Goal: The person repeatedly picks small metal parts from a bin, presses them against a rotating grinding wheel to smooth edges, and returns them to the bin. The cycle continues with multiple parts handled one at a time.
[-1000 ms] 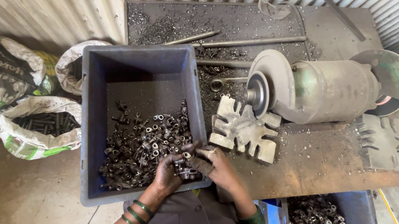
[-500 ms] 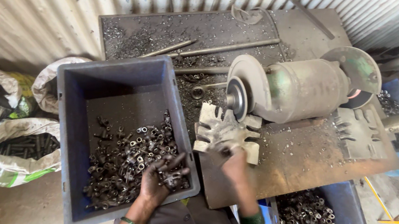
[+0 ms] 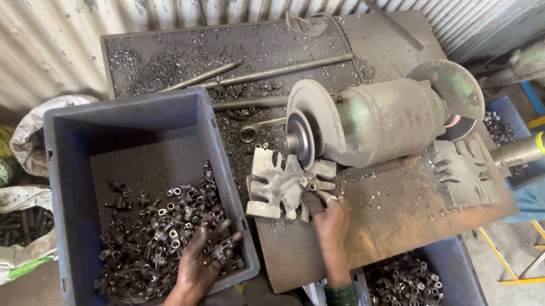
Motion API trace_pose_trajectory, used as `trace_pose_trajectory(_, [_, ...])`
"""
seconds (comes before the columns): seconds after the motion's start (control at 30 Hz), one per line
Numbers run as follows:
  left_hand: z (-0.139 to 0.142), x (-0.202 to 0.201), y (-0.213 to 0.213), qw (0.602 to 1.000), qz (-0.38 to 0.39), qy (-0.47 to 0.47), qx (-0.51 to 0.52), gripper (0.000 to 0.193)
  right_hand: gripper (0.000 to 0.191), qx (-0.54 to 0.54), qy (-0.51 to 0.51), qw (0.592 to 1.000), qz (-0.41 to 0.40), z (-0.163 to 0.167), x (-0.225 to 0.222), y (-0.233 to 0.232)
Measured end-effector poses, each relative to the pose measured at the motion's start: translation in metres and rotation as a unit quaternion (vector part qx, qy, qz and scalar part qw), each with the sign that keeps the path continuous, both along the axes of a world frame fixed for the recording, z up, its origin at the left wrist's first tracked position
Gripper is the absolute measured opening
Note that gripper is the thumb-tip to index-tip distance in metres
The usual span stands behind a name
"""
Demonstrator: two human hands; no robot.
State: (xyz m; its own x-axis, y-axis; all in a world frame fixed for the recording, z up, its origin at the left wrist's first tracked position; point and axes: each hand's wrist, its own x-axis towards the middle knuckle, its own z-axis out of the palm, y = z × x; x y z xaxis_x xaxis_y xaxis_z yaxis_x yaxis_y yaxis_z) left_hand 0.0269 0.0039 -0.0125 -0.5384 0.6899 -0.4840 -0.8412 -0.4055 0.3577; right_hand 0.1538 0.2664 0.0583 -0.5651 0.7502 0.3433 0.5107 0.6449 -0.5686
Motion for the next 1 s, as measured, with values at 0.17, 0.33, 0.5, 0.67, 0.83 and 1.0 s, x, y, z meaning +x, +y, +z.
trace_pose_trajectory(0.17, [-0.009,0.000,0.001,1.000,0.015,0.002,-0.001,0.037,0.031,-0.012,0.028,0.999,0.009,0.013,-0.011,0.009])
trace_pose_trajectory(0.33, [-0.014,0.003,-0.001,1.000,0.008,0.006,-0.026,0.047,0.027,-0.069,0.009,0.997,-0.021,0.020,-0.021,0.016])
trace_pose_trajectory(0.5, [-0.017,0.006,-0.002,0.999,-0.025,0.022,-0.039,0.050,0.027,-0.079,0.016,0.997,-0.022,0.015,-0.026,0.022])
trace_pose_trajectory(0.67, [-0.021,0.008,-0.002,1.000,-0.013,0.016,0.008,0.039,0.026,-0.053,0.023,0.998,-0.019,0.005,-0.030,0.026])
trace_pose_trajectory(0.83, [-0.027,0.009,-0.002,0.999,-0.027,0.031,-0.003,0.036,0.023,-0.001,0.028,0.999,-0.027,-0.024,-0.025,0.034])
trace_pose_trajectory(1.0, [-0.027,0.011,-0.001,0.996,-0.042,0.056,-0.063,0.039,0.023,-0.242,0.236,0.941,0.010,-0.065,0.011,0.050])
